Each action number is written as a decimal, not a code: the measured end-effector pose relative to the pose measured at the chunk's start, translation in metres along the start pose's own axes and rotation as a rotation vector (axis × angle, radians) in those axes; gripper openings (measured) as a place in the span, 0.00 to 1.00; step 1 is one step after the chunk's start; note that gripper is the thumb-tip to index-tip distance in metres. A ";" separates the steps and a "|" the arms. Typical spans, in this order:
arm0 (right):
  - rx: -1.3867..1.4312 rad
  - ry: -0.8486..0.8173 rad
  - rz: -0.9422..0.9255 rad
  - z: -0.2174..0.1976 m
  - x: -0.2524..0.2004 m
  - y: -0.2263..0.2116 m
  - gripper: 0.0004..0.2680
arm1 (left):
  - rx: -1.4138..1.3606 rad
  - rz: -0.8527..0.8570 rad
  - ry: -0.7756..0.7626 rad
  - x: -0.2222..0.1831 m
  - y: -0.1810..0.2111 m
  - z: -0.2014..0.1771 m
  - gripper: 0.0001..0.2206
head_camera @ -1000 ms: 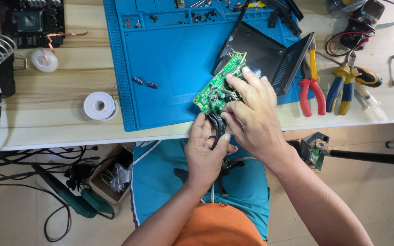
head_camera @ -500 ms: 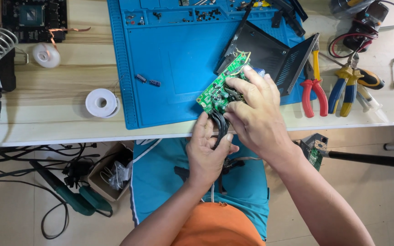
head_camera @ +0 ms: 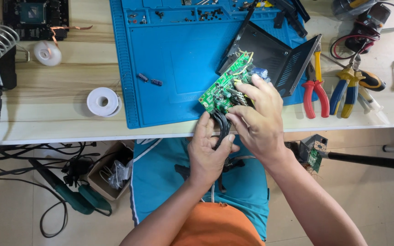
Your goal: Repairing an electronic circuit board by soldering and desoldering components and inspecting connections.
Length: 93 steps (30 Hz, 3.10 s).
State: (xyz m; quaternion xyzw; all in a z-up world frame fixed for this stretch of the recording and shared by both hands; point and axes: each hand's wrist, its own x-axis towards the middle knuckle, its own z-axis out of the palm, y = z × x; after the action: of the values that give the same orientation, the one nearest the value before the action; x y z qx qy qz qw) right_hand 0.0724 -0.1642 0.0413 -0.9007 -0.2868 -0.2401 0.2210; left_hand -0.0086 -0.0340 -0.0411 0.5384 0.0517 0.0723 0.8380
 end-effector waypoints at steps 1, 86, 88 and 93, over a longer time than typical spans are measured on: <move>0.007 0.044 -0.011 0.002 -0.003 0.001 0.05 | 0.000 0.005 -0.009 0.000 -0.001 0.000 0.40; -0.053 0.232 -0.205 0.011 0.006 0.005 0.06 | 0.478 -0.372 -0.130 0.078 0.113 -0.019 0.15; -0.033 0.214 -0.186 0.009 0.010 0.007 0.06 | 0.556 -0.426 -0.131 0.080 0.109 -0.019 0.16; -0.049 0.131 -0.126 0.001 0.015 0.001 0.07 | 0.696 -0.506 -0.124 0.081 0.115 -0.007 0.17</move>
State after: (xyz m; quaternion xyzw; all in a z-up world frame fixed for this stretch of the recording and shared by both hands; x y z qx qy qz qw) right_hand 0.0842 -0.1585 0.0490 -0.8684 -0.3217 -0.3188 0.2018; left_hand 0.0625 0.0335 0.0597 0.7625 0.1530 -0.1894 0.5995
